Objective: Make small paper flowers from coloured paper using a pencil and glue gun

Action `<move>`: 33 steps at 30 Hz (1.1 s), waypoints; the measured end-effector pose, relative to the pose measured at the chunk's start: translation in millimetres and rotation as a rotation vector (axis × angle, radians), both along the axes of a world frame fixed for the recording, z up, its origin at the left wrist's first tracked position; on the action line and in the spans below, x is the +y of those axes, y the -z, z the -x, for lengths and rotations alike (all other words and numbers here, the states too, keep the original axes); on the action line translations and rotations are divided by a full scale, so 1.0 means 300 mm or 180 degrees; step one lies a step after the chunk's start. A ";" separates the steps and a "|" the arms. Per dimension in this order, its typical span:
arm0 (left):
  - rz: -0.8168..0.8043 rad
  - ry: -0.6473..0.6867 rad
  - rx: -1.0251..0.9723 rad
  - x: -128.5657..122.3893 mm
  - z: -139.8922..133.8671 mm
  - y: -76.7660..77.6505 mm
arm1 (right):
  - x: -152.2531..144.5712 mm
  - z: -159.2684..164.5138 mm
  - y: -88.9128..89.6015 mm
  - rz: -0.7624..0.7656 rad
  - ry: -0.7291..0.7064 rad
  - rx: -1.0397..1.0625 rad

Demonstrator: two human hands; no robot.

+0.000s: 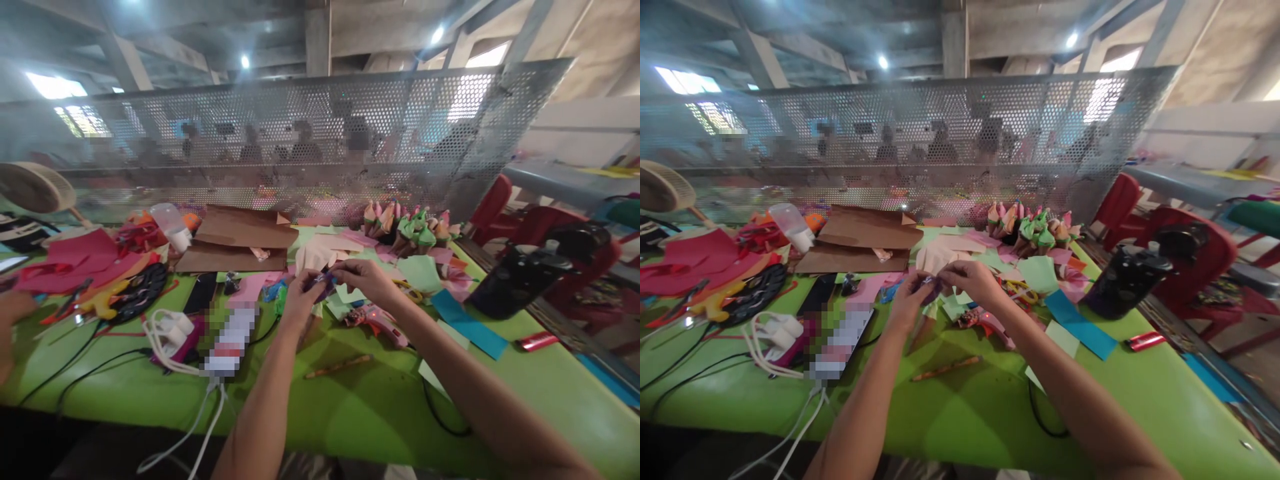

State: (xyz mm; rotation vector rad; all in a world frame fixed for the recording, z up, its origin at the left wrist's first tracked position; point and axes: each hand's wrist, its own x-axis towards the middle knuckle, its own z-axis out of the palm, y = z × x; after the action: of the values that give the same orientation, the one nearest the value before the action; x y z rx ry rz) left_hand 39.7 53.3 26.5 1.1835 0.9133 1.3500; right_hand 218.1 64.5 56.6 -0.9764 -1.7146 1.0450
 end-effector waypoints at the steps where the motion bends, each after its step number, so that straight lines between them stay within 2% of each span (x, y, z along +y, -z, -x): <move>1: 0.0048 0.0019 -0.0101 -0.001 -0.001 -0.003 | 0.002 -0.001 0.001 -0.0039 0.0016 0.0022; 6: 0.0190 0.0052 -0.0385 -0.007 -0.004 -0.013 | 0.011 -0.006 0.014 -0.0324 0.0020 0.0056; 11: 0.0289 0.0067 -0.0423 -0.007 0.000 -0.010 | 0.004 -0.008 0.011 -0.0815 0.0148 -0.0382; 17: 0.0305 0.0110 -0.0313 -0.004 0.003 -0.005 | -0.006 -0.008 0.003 -0.1091 0.0211 -0.0726; 22: 0.0262 0.0202 -0.0190 -0.002 0.005 -0.002 | -0.005 -0.006 0.006 -0.1054 0.0243 -0.0724; 28: 0.0121 0.0058 -0.0174 0.000 0.006 -0.001 | -0.003 0.000 0.001 -0.0734 0.0187 -0.0375; 33: 0.0128 0.0004 -0.0077 -0.001 0.005 -0.001 | -0.009 0.003 0.000 -0.0841 0.0295 -0.0497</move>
State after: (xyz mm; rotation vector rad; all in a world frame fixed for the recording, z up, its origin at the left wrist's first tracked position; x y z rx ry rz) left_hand 38.1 52.9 27.0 1.1346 0.9184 1.3363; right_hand 217.1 61.9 56.6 -0.9755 -1.8598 0.6762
